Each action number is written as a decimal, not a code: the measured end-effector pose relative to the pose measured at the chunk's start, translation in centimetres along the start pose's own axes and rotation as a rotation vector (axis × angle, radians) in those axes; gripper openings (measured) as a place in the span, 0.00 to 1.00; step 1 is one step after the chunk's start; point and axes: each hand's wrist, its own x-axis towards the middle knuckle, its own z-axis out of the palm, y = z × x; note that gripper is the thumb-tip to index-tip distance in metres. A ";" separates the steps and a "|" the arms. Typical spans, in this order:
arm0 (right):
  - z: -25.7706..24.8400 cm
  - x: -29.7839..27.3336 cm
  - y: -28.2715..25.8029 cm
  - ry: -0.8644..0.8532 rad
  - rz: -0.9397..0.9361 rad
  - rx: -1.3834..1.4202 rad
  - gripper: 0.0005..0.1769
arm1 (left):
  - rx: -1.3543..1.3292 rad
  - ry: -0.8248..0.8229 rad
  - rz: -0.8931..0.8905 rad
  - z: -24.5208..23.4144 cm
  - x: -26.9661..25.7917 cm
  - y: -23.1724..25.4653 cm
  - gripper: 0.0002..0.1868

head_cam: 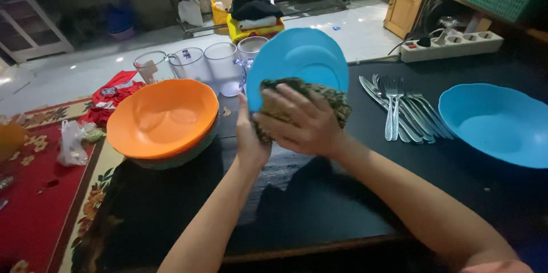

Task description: The person wipes several plastic plates and bowls with a cloth on a table. They handle each item one at a time, turning them over to wipe both sides, then place them in a stack. The sequence includes orange and blue plates and bowls.

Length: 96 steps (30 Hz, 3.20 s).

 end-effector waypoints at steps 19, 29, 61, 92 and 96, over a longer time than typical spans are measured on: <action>-1.7 3.8 -1.9 -0.109 0.037 -0.080 0.16 | 0.211 -0.100 0.098 0.1 -0.9 -1.8 0.31; -5.5 3.4 2.8 0.077 0.521 0.152 0.20 | 0.490 -0.248 0.387 0.8 -2.2 -0.5 0.41; 2.8 -7.5 2.6 0.046 0.562 -0.006 0.30 | -0.302 0.083 -0.127 0.4 -0.7 0.6 0.32; -1.7 1.5 -2.3 -0.062 0.274 0.049 0.24 | -0.221 0.020 -0.115 2.2 -2.7 1.3 0.33; -0.3 1.0 0.0 -0.076 0.159 0.026 0.24 | -0.224 0.008 -0.145 2.9 -3.3 2.3 0.32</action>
